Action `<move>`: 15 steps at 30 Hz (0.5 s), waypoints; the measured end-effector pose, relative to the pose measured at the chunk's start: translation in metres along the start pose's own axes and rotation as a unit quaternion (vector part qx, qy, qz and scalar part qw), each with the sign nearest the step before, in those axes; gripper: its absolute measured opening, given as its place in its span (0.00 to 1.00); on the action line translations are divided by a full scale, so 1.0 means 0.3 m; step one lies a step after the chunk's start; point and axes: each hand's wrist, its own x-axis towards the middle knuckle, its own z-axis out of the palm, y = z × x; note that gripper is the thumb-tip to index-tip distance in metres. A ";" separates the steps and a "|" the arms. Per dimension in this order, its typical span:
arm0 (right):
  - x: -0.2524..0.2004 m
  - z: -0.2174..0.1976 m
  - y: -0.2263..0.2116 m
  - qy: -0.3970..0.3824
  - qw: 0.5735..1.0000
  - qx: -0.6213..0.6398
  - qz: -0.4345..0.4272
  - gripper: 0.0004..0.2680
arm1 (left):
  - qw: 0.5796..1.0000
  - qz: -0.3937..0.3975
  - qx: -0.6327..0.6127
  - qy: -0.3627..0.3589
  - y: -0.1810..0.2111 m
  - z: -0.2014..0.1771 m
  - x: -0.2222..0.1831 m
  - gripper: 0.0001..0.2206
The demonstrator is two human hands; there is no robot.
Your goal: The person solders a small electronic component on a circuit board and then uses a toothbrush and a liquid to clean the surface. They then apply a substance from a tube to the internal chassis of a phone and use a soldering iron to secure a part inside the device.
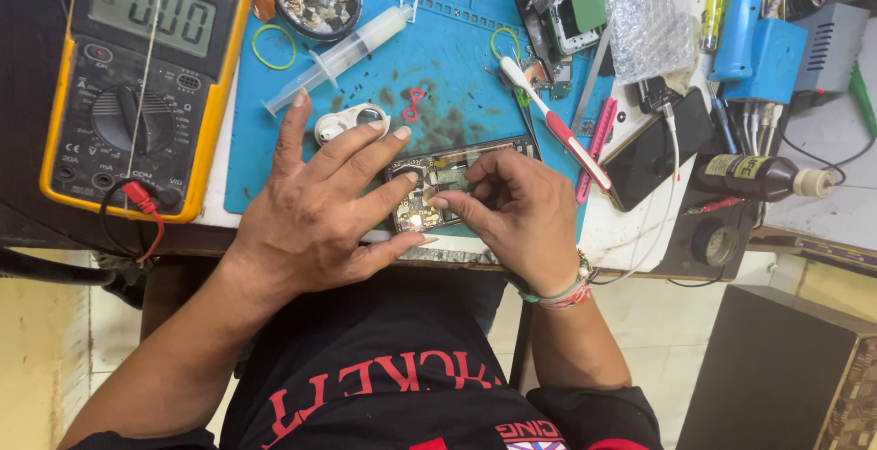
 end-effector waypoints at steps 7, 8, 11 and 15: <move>-0.001 -0.004 0.000 -0.004 1.000 -0.008 -0.002 0.13 | 1.000 0.000 0.002 0.000 0.000 -0.001 0.000 0.23; -0.001 -0.004 0.000 -0.002 1.000 -0.008 -0.006 0.13 | 1.000 0.000 0.002 0.000 0.000 -0.001 0.001 0.23; -0.002 -0.006 -0.005 0.002 1.000 -0.011 -0.013 0.13 | 1.000 -0.001 0.001 -0.004 0.001 0.000 0.000 0.23; -0.006 -0.017 -0.020 0.003 0.999 -0.013 -0.049 0.13 | 1.000 -0.001 0.001 -0.006 0.000 0.001 0.001 0.24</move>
